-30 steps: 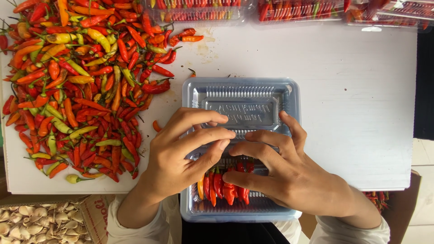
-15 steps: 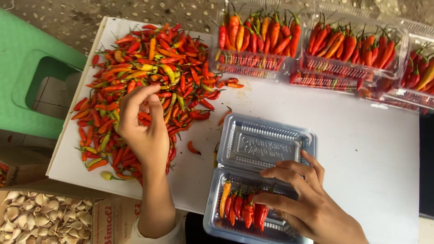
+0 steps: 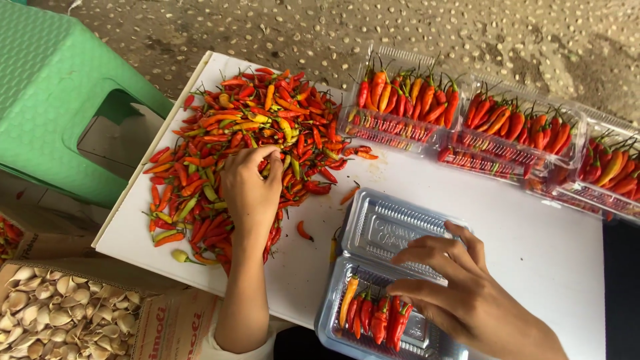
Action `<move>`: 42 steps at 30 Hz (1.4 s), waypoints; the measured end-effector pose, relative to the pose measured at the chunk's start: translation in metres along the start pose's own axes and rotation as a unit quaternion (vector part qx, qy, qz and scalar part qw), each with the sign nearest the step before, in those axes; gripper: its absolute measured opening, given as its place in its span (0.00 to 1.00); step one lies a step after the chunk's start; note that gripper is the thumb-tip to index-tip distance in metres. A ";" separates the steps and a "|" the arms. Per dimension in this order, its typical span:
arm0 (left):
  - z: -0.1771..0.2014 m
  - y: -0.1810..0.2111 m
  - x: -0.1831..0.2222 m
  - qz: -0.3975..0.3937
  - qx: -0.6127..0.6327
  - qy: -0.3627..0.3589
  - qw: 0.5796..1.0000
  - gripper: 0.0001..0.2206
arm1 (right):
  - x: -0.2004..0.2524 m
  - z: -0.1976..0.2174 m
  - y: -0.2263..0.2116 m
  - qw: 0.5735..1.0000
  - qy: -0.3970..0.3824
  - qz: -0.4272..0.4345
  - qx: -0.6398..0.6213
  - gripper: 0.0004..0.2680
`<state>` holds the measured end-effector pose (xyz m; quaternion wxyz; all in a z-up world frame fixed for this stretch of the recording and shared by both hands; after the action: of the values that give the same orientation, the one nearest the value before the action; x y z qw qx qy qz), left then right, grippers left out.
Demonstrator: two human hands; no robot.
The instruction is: The person sorts red and green chillies by hand, picking them from a large pile and arranging them neatly into a plastic container.
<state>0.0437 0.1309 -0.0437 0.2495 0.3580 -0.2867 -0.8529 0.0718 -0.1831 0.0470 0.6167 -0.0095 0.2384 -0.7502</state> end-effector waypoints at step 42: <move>-0.029 -0.011 0.005 0.025 -0.043 -0.125 0.991 0.08 | -0.137 -0.057 0.111 0.955 -0.026 -0.095 0.278 0.04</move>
<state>0.0599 0.1262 -0.0703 0.2484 0.2301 -0.2872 -0.8960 0.1895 -0.0501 -0.0058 0.5267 0.1200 0.0019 -0.8415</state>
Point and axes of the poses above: each hand's wrist, its own x-axis away from the middle knuckle, its own z-axis out of the back of the hand, y = z × x, the point moved 4 cm from there along -x, towards the middle knuckle, and after that the axes turned 5 degrees about x, right-handed, at the moved point
